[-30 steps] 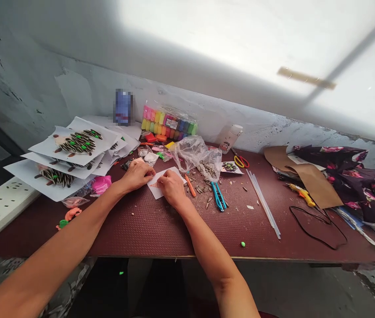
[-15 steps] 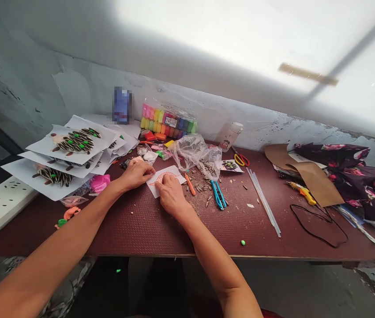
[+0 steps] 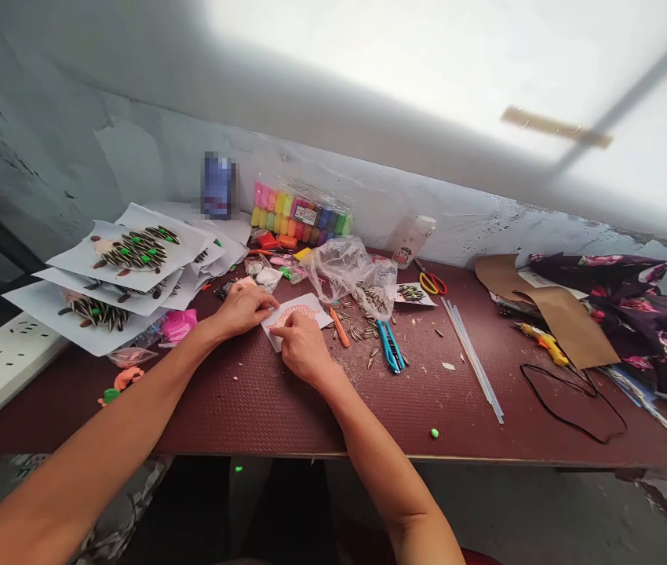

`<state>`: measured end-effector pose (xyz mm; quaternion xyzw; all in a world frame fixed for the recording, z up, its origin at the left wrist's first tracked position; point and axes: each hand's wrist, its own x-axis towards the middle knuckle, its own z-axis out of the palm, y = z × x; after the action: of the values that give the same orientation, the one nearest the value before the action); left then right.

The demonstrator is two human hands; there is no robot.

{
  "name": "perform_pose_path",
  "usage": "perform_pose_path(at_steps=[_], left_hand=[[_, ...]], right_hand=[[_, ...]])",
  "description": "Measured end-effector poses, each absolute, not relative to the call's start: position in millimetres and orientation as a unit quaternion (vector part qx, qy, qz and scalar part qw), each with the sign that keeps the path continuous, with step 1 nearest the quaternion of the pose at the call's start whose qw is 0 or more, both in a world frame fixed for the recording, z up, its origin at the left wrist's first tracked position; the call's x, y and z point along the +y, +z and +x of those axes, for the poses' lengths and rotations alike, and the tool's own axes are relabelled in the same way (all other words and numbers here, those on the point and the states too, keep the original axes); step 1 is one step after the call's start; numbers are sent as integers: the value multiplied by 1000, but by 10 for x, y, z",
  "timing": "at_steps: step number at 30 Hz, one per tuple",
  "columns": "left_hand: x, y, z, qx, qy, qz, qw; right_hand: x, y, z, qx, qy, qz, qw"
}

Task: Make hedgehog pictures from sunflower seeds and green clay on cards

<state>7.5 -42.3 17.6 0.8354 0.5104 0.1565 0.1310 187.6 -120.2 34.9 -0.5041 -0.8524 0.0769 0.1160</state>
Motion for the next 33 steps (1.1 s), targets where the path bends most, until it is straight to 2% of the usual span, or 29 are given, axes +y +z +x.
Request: perform_pose_path(at_steps=[3,9,20,33], left_hand=[[-419,171,75,511,154,836,132],[-415,151,80,509,158,836,130],[-412,144,77,507,162,837,126],[-398,129,70,498,170,840,128]], right_hand=[[-1167,328,1896,-829,65,-537,140],[-1159,295,1881,-826,57,-550,109],[-1192,280,1812,-832,49,-540,113],[-1193,232,1741,-845,83,-505,156]])
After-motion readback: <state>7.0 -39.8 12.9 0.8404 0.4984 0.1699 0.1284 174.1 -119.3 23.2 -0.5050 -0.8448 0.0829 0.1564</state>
